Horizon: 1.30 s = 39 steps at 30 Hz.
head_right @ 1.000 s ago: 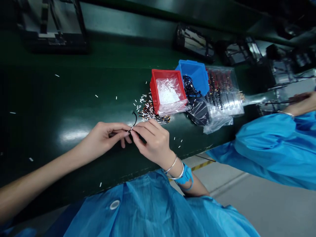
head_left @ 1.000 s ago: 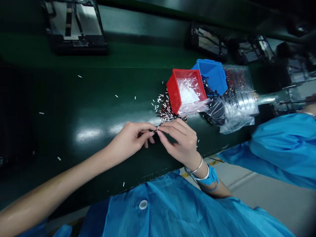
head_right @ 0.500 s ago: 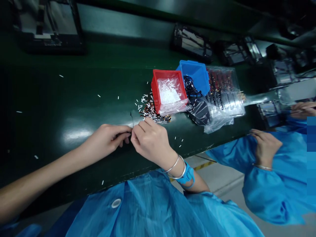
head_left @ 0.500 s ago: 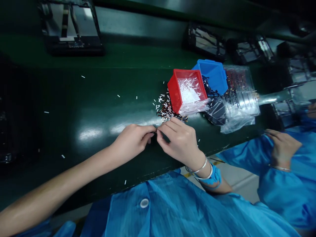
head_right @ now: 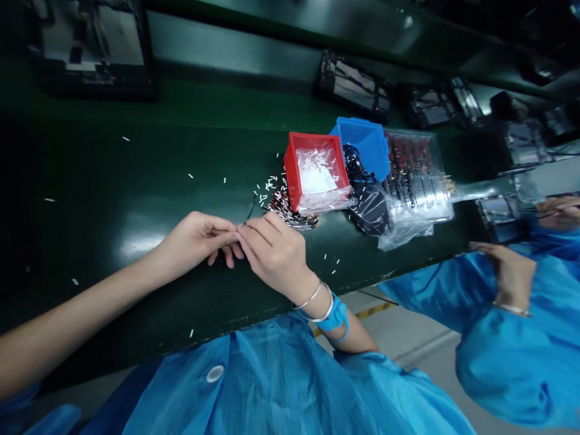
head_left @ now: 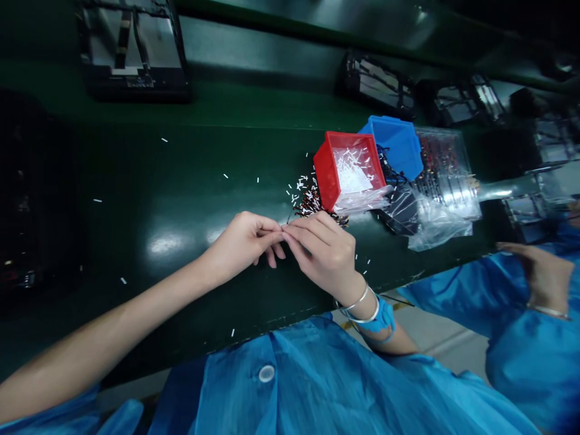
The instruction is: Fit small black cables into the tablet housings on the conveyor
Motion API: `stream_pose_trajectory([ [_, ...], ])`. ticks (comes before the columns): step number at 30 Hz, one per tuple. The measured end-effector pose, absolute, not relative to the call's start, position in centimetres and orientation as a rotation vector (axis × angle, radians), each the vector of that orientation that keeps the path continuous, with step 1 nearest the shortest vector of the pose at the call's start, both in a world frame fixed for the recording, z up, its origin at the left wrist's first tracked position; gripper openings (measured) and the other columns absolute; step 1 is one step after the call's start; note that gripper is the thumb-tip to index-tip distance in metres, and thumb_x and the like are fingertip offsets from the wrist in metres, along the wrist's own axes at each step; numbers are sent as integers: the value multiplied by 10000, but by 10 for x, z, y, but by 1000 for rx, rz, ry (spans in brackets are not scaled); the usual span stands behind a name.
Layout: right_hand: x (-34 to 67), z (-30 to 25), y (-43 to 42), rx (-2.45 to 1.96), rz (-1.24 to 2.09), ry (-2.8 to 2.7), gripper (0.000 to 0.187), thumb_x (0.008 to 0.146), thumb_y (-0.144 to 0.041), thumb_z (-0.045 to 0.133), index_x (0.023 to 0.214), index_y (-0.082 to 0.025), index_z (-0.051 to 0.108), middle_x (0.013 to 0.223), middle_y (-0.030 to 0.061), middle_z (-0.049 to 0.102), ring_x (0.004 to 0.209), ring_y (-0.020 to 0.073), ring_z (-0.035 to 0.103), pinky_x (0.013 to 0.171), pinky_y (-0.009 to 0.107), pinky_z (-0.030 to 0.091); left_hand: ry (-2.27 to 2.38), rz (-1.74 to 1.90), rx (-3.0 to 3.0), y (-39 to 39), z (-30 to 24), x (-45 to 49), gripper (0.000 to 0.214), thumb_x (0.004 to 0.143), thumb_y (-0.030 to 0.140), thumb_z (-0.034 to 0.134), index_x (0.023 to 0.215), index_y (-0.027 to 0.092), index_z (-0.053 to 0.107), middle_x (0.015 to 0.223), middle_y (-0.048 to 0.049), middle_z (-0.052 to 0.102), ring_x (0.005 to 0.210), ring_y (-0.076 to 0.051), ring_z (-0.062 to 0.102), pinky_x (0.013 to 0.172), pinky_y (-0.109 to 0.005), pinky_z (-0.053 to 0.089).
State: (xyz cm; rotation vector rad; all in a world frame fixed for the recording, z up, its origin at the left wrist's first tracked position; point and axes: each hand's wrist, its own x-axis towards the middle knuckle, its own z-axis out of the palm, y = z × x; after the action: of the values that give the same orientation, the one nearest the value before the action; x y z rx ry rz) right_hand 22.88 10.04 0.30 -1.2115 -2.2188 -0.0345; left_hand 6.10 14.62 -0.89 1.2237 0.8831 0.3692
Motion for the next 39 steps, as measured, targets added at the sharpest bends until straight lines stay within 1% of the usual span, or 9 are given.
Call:
stream_pose_trajectory([
  [10, 227, -1, 101, -1243, -99, -2190, 150, 862, -117, 552, 923, -136, 687, 850, 82, 737, 759, 171, 621, 671, 314, 541, 838, 447, 1307, 141, -4, 63, 191, 830, 201, 480, 828, 123, 653, 701, -50, 666, 669, -154, 668, 441, -166, 494],
  [12, 226, 0, 101, -1261, -104, -2199, 151, 868, -123, 543, 898, -131, 691, 829, 79, 734, 744, 169, 615, 660, 311, 537, 838, 454, 1324, 141, -3, 64, 201, 823, 207, 484, 833, 125, 667, 700, -47, 673, 647, -151, 663, 451, -174, 504],
  [15, 225, 0, 101, -1282, -79, -2209, 153, 883, -171, 550, 878, -116, 694, 811, 76, 729, 742, 164, 611, 670, 301, 537, 891, 487, 1344, 142, 0, 64, 191, 800, 214, 507, 772, 139, 680, 682, -29, 678, 504, -110, 595, 455, -186, 502],
  [18, 226, -2, 100, -1319, -61, -2220, 185, 909, -203, 529, 913, -125, 697, 845, 75, 730, 765, 157, 609, 702, 299, 540, 994, 497, 1354, 144, 0, 63, 165, 779, 257, 560, 742, 168, 694, 656, -17, 687, 433, -99, 541, 452, -202, 492],
  [22, 228, -6, 100, -1370, -38, -2199, 182, 917, -178, 521, 977, -151, 691, 883, 65, 731, 805, 145, 622, 730, 290, 535, 1066, 482, 1345, 147, 2, 62, 160, 763, 312, 614, 725, 182, 701, 603, -23, 687, 437, -120, 559, 417, -198, 460],
  [25, 229, -9, 100, -1368, -17, -2189, 186, 922, -160, 505, 902, -165, 689, 861, 48, 732, 803, 130, 627, 718, 269, 531, 1033, 479, 1316, 146, 7, 63, 165, 759, 324, 625, 705, 184, 694, 596, -27, 684, 446, -128, 569, 411, -200, 463],
  [29, 229, -8, 99, -1301, -59, -2204, 197, 921, -166, 491, 866, -167, 681, 854, 40, 735, 773, 122, 626, 706, 267, 532, 997, 475, 1324, 144, 13, 64, 134, 738, 300, 635, 685, 190, 691, 679, -32, 705, 478, -132, 586, 489, -226, 520],
  [36, 229, -3, 98, -1284, -223, -2209, 212, 911, -199, 507, 822, -111, 679, 796, 69, 721, 754, 152, 615, 660, 272, 515, 1063, 464, 1453, 136, 8, 63, 215, 779, 321, 569, 852, 177, 712, 803, -41, 728, 517, -156, 643, 552, -249, 543],
  [39, 228, -3, 98, -1361, -250, -2235, 260, 919, -204, 471, 788, -124, 681, 750, 64, 705, 712, 161, 592, 620, 277, 493, 1074, 454, 1585, 136, 5, 63, 246, 809, 326, 536, 887, 184, 720, 771, -32, 726, 533, -162, 648, 557, -246, 529],
])
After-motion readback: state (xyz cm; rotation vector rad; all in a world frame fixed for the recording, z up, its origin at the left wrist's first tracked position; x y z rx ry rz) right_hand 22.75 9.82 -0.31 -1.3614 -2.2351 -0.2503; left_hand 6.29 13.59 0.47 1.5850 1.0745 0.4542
